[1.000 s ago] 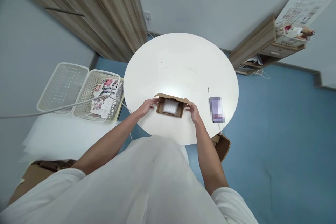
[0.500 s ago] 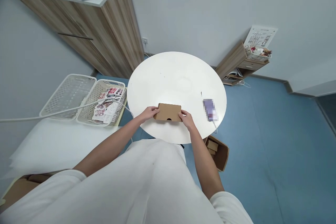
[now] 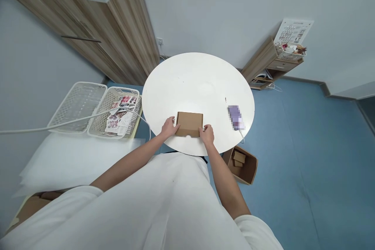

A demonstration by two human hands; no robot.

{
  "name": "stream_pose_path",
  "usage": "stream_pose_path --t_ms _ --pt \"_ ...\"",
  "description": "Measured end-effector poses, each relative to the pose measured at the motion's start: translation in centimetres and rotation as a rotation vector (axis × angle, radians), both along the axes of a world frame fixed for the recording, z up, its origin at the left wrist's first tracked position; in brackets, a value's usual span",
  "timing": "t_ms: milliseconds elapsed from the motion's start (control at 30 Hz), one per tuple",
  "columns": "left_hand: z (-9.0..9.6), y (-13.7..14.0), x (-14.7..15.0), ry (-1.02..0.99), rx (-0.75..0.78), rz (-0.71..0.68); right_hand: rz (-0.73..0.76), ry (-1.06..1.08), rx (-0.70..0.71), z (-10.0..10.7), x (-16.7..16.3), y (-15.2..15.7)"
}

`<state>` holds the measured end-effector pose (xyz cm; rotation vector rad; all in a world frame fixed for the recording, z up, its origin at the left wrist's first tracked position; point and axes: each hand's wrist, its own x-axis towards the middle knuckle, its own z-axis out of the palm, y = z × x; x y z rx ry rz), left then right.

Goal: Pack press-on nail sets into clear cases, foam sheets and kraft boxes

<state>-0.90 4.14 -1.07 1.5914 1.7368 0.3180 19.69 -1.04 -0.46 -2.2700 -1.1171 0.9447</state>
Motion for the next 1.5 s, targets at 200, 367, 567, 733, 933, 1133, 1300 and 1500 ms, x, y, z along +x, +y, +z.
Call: stream_pose_path --t_ms 200,367,567,733,933,1133,1300,1500 --pt "0.1 -1.3 -0.3 0.060 0.178 -0.061 0.110 -0.128 0.105 -0.3 -0.1 -1.2" --pt "0.3 -3.1 -1.3 0.069 0.279 -0.248 0.374 -0.249 0.162 0.0 0.2 -3.0" --pt "0.3 -4.1 -1.1 0.128 0.124 -0.332 0.604 -0.362 0.008 -0.8 -0.4 -4.2" --pt "0.3 -4.0 -1.1 0.126 0.111 -0.380 0.650 -0.356 0.008 -1.3 -0.3 -3.8" --pt "0.7 -3.9 -1.6 0.071 0.215 -0.376 0.590 -0.259 0.091 0.0 0.5 -4.1" --pt "2.6 -2.6 -1.9 -0.116 0.236 -0.319 0.542 -0.032 0.166 2.8 2.2 -3.0" --pt "3.8 -0.2 -0.9 -0.136 0.135 -0.282 0.527 0.043 0.130 4.3 3.0 0.2" --pt "4.0 1.0 -0.4 0.013 0.207 -0.268 0.518 -0.005 0.085 5.6 2.7 2.2"
